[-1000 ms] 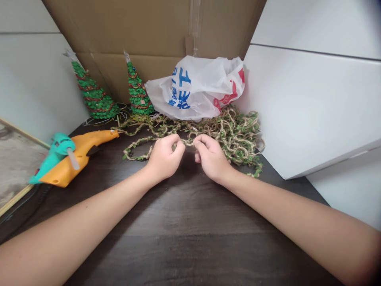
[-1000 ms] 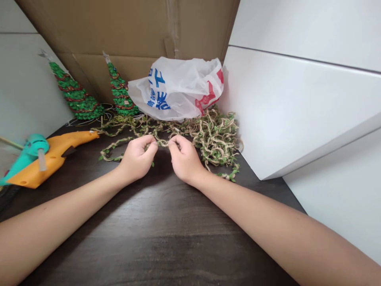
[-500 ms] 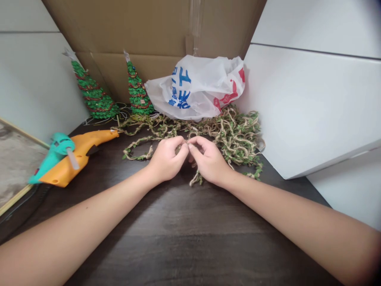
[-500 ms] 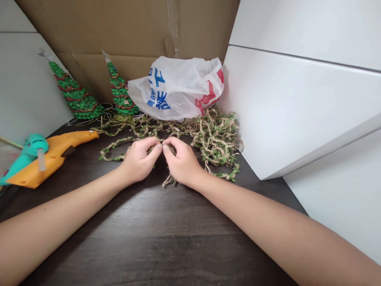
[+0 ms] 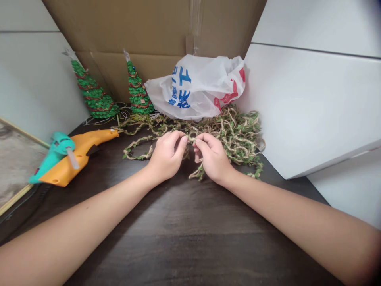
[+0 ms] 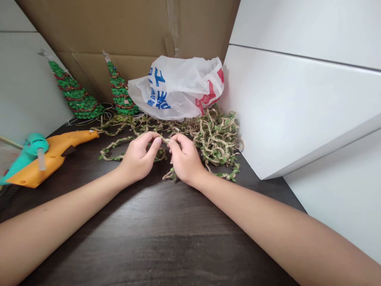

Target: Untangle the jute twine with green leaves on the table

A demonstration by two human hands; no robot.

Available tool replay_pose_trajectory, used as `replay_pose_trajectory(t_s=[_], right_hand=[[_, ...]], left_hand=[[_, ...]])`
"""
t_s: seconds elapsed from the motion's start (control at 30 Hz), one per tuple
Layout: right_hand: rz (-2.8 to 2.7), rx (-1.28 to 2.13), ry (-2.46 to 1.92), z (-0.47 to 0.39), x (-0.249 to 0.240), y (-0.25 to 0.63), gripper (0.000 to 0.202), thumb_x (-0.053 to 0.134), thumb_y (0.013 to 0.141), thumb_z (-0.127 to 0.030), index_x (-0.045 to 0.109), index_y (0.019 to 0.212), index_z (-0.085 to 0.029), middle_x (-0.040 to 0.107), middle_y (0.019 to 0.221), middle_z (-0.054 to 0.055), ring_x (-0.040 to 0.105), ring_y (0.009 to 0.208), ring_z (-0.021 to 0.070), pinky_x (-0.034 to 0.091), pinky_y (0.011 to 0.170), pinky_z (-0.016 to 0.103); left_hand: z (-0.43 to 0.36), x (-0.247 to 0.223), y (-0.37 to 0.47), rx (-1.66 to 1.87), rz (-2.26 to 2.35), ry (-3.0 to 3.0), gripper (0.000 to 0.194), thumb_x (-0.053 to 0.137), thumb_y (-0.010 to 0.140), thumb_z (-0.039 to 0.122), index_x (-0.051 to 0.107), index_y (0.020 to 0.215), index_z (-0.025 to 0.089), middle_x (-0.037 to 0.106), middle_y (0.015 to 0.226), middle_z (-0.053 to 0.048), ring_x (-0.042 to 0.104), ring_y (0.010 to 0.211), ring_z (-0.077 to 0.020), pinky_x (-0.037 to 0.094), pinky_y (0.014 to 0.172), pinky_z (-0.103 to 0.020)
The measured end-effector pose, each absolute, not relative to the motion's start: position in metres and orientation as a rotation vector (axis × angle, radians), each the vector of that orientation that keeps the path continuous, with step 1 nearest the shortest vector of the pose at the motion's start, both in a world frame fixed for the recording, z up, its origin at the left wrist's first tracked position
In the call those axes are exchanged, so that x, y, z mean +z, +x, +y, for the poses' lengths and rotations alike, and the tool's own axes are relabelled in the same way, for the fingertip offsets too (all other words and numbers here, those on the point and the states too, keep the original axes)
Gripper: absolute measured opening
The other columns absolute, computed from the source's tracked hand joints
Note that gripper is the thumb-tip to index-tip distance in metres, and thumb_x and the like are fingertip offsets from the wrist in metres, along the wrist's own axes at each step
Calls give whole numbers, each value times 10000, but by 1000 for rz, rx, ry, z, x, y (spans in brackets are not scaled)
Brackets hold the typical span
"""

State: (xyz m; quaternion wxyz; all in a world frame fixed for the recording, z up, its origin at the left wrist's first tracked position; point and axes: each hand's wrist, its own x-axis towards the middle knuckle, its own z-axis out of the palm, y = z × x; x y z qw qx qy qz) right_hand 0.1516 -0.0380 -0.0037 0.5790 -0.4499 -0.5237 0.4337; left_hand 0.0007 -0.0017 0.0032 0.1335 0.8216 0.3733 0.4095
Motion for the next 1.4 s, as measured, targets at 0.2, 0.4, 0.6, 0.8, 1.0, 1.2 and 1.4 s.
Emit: replay_pose_trajectory(t_s=[0.2,0.4,0.6,0.8,1.0,1.2,1.4], right_hand=[[-1418,928,-1063,-43,-1,153,226,515,926,-279,519,716,-199,479,637,-45,465,565,90,393,562,260],[-1536,805,-1091,-48,1,153,295,500,952,-316,501,680,-202,485,642,-27,459,656,117,388,644,278],[-1395,816,-1082,-43,-2,154,255,499,937,-318,483,703,-217,482,651,-19,472,670,132,407,644,285],[-1285,861,-1048,-37,-4,155,235,510,919,-312,483,706,-218,478,676,-21,484,677,127,421,651,283],[-1314,873,-1079,-38,-3,155,236,513,921,-327,479,715,-216,464,671,-27,461,657,119,414,632,275],[-1377,915,-1053,-36,-6,155,247,498,946,-337,489,730,-217,483,674,-27,465,651,119,414,628,273],[-1576,862,-1047,-40,-5,155,272,445,984,-344,470,744,-219,487,674,-20,470,679,132,404,640,279]], left_hand=[[0,2,1,1123,1108,2374,239,435,1006,274,641,952,163,697,859,-49,630,798,-178,461,773,-313],[-2,4,3,907,1102,2428,246,429,991,230,662,943,166,732,912,-55,648,840,-194,426,817,-346],[-5,4,1,870,982,2545,356,370,1023,304,582,773,165,633,717,-21,574,724,-169,392,814,-355],[-6,3,1,1059,894,2384,247,440,1008,294,603,877,162,656,772,-32,588,699,-145,439,689,-268],[-6,3,1,1014,821,2434,220,476,991,260,633,884,151,651,750,-20,568,671,-128,428,661,-251],[-9,6,-1,1029,709,2411,299,450,1008,271,596,773,159,595,663,7,528,609,-102,409,617,-230],[-11,4,-1,1151,747,2350,275,436,1019,318,582,839,170,598,697,2,526,608,-103,427,608,-229]])
